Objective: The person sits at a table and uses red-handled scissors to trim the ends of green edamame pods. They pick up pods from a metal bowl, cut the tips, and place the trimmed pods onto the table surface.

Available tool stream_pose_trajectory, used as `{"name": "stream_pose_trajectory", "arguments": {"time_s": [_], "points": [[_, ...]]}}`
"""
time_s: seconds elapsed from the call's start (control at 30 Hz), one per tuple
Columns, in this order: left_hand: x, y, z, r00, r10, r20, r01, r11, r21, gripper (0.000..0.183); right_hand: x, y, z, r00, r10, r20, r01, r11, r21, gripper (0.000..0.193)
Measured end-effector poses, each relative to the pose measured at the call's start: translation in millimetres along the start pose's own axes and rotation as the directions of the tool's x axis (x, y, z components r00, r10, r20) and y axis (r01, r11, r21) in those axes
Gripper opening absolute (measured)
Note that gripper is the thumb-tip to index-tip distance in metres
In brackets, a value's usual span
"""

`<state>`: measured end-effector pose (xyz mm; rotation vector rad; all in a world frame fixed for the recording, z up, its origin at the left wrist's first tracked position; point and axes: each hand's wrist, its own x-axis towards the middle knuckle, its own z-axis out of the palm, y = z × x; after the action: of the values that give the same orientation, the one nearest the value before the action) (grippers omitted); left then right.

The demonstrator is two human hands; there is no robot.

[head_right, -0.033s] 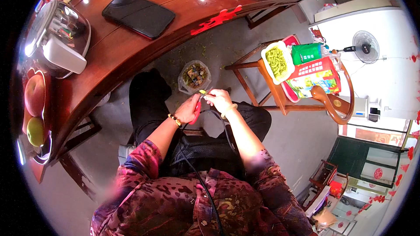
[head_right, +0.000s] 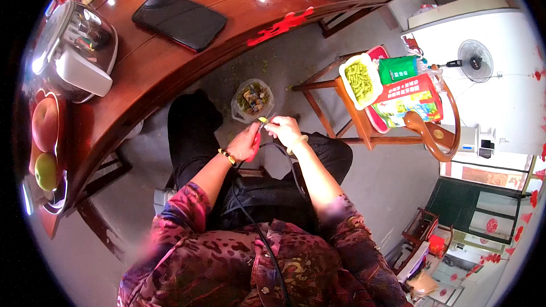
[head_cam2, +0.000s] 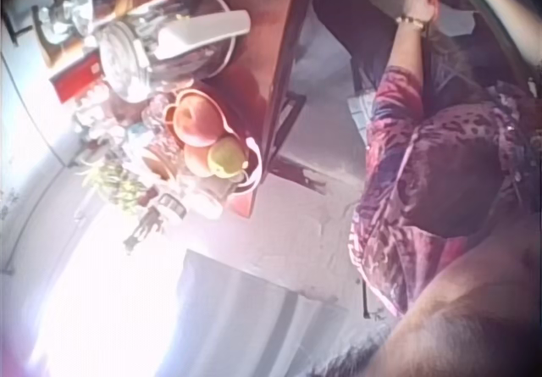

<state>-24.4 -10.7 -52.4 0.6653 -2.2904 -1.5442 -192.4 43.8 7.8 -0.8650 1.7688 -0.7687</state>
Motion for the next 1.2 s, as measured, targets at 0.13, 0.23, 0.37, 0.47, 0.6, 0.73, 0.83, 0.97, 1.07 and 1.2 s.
{"name": "stream_pose_trajectory", "arguments": {"time_s": [0.13,0.23,0.37,0.47,0.6,0.73,0.83,0.97,1.07,1.2], "points": [[0,-4,2,0.999,0.035,-0.012,-0.035,0.999,-0.011,0.035,2,-6,-1,1.0,-0.003,-0.022,0.0,0.992,-0.128,0.016],[-1,-6,3,1.0,0.017,0.003,-0.017,1.0,-0.021,0.031,1,-19,-2,1.0,-0.015,-0.014,0.012,0.971,-0.237,0.016],[-1,-4,1,0.998,-0.032,0.063,0.032,0.999,-0.002,0.031,2,-23,-3,0.999,-0.033,-0.013,0.026,0.938,-0.345,0.016],[-1,-5,2,0.996,-0.039,0.081,0.038,0.999,0.007,0.032,5,-21,-5,0.996,-0.085,0.011,0.082,0.907,-0.412,0.016],[-1,-9,5,0.992,-0.072,0.106,0.074,0.997,-0.013,0.03,8,-19,-6,0.995,-0.089,0.045,0.1,0.878,-0.469,0.017],[-1,-8,5,0.987,-0.11,0.119,0.111,0.994,-0.008,0.03,9,-19,-8,0.989,-0.136,0.05,0.142,0.845,-0.515,0.017],[-2,-20,12,0.987,-0.11,0.115,0.112,0.994,-0.014,0.034,13,-15,-10,0.992,-0.12,0.049,0.128,0.855,-0.503,0.016],[-1,-18,14,0.99,-0.113,0.086,0.123,0.985,-0.123,0.039,13,-7,-13,0.964,-0.264,-0.027,0.202,0.793,-0.575,0.017],[1,-7,3,0.991,-0.125,0.056,0.137,0.936,-0.323,0.049,13,-12,-17,0.985,-0.042,-0.166,0.038,0.999,-0.025,0.019],[3,-13,8,0.991,-0.131,-0.033,0.116,0.949,-0.292,0.063,11,-6,-25,0.988,0.136,0.073,-0.136,0.541,0.83,0.016]]}}
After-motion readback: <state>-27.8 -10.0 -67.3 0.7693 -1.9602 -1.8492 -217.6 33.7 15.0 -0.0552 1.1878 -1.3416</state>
